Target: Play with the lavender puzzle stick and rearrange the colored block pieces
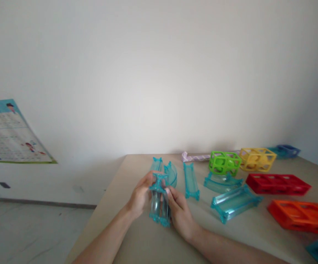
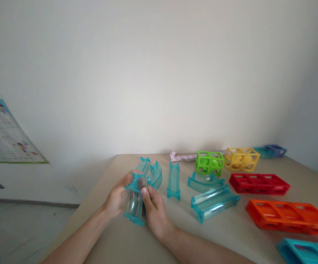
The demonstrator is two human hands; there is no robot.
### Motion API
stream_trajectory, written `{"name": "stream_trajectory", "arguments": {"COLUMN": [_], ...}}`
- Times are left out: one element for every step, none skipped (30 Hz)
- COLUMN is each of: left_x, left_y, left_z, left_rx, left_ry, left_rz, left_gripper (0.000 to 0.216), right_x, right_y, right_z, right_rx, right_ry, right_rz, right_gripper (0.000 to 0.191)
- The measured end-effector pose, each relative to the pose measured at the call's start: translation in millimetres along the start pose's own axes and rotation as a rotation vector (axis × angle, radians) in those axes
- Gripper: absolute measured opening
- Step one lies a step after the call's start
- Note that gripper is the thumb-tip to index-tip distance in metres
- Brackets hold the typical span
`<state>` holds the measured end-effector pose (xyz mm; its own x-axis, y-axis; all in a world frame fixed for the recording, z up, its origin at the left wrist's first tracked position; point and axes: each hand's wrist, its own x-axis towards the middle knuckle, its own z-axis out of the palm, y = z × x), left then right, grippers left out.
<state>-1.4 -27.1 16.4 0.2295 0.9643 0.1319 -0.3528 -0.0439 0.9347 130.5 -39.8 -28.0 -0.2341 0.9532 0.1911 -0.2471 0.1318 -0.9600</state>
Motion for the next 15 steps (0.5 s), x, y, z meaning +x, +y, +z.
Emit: {"name": "stream_trajectory", "arguments": {"left_x": [-1, -1, -2, -4, -5, -5, -6, -5, -4, -1, 2, 7, 12, 18, 23], "left_y": [4, 7, 9, 11, 12, 11, 10, 9, 8, 7, 6, 6, 7, 8, 10], "left_z": [0, -1, -2, -3, -5, -7, -9, -12, -15, -19, -24, -31, -38, -46, -55], "left_rx": [0.013, 0.06, 0.141, 0.244, 0.352, 0.447, 0.518, 0.565, 0.592, 0.599, 0.585, 0.55, 0.492, 0.438, 0.404], "left_ry": [-0.003, -0.014, -0.023, -0.025, -0.013, 0.007, 0.038, 0.076, 0.121, 0.182, 0.261, 0.369, 0.498, 0.607, 0.775], "left_rz": [0.056, 0.113, 0.166, 0.21, 0.244, 0.268, 0.29, 0.321, 0.357, 0.397, 0.433, 0.469, 0.496, 0.481, 0.481], "left_gripper": [0.046, 0.053, 0.057, 0.058, 0.057, 0.053, 0.047, 0.042, 0.039, 0.037, 0.035, 0.035, 0.036, 0.038, 0.041], "right_x": [1, 1, 1, 1, 1, 0, 0, -1, -2, -3, -4, -5, -5, -5, -5], "right_y": [-1, -2, -3, -4, -5, -6, -6, -6, -6, -6, -5, -5, -5, -5, -5], "right_z": [0, 0, 0, 0, 0, 0, 0, 0, 1, 1, 1, 1, 1, 1, 2], "right_rx": [-0.008, -0.019, -0.031, -0.038, -0.04, -0.037, -0.028, -0.013, 0.007, 0.025, 0.041, 0.056, 0.067, 0.071, 0.072], "right_ry": [0.002, 0.002, 0.001, -0.002, -0.009, -0.016, -0.025, -0.033, -0.04, -0.052, -0.073, -0.098, -0.128, -0.157, -0.181], "right_rz": [-0.012, -0.02, -0.021, -0.016, -0.005, 0.011, 0.029, 0.05, 0.072, 0.097, 0.121, 0.14, 0.151, 0.153, 0.148], "right_gripper": [0.042, 0.042, 0.043, 0.044, 0.045, 0.047, 0.048, 0.049, 0.05, 0.051, 0.052, 0.052, 0.053, 0.054, 0.055]}}
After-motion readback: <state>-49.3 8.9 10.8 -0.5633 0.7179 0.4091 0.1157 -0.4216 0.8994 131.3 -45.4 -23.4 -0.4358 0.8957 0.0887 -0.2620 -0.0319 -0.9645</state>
